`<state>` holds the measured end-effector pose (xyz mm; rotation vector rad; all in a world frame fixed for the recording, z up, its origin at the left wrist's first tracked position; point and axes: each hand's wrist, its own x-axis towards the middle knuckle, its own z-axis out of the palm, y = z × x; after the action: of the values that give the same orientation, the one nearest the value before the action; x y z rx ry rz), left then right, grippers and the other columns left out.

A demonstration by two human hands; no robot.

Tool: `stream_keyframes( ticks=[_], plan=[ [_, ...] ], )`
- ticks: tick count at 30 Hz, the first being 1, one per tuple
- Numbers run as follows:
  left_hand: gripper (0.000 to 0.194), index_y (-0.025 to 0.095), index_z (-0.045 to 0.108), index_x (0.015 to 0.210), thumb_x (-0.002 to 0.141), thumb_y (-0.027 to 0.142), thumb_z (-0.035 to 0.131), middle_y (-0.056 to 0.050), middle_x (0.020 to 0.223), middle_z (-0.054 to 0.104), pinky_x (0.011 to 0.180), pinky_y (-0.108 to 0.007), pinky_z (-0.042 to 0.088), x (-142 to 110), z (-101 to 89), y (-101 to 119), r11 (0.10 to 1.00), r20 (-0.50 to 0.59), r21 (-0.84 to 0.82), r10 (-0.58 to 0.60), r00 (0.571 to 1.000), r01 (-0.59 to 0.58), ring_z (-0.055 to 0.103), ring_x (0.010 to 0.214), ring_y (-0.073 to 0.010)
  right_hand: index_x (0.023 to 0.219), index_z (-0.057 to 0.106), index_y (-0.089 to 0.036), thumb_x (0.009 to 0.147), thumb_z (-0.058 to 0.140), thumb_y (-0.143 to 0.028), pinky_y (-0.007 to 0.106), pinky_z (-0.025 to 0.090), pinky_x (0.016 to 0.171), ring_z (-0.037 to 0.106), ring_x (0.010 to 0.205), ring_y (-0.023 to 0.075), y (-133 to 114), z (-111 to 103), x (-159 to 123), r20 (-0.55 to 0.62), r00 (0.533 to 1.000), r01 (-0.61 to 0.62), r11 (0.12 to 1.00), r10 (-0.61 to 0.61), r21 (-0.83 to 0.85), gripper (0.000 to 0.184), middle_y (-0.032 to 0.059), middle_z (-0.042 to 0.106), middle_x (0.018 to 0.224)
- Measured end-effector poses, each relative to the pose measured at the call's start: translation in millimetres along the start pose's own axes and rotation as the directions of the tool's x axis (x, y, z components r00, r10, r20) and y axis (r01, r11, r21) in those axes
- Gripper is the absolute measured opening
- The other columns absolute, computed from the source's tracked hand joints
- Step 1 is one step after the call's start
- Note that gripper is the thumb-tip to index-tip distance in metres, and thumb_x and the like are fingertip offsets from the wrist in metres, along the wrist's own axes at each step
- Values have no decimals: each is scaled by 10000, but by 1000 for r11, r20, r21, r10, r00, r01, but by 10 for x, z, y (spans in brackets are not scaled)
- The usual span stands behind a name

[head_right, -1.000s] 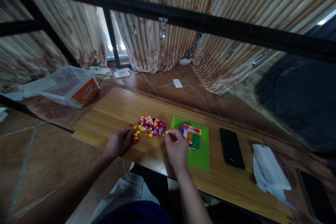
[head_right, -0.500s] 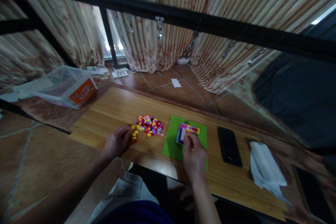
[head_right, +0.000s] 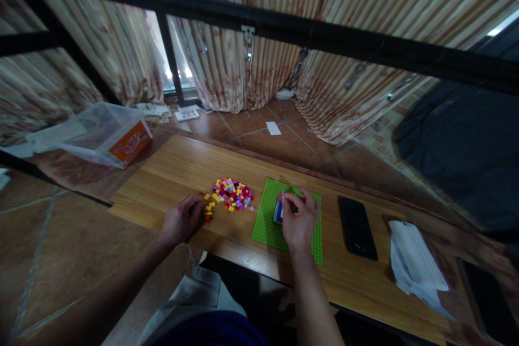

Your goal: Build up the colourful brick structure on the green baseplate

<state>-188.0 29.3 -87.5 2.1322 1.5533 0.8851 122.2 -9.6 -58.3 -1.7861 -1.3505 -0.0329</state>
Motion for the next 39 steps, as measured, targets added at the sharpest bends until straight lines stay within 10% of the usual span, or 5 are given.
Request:
stream_keyframes(
  ticks=[39],
  plan=[
    [230,222,638,928,938,293,419,-53,934,696,757,-303,516,13,-37,56,999,10,25,-20,1000,20,663,841,-193,926,732,-173,771,616,-465,431,462,898,631,953,248,73,-162,109,118,975,-203,968,186,151,351,115,715,1019]
  ],
)
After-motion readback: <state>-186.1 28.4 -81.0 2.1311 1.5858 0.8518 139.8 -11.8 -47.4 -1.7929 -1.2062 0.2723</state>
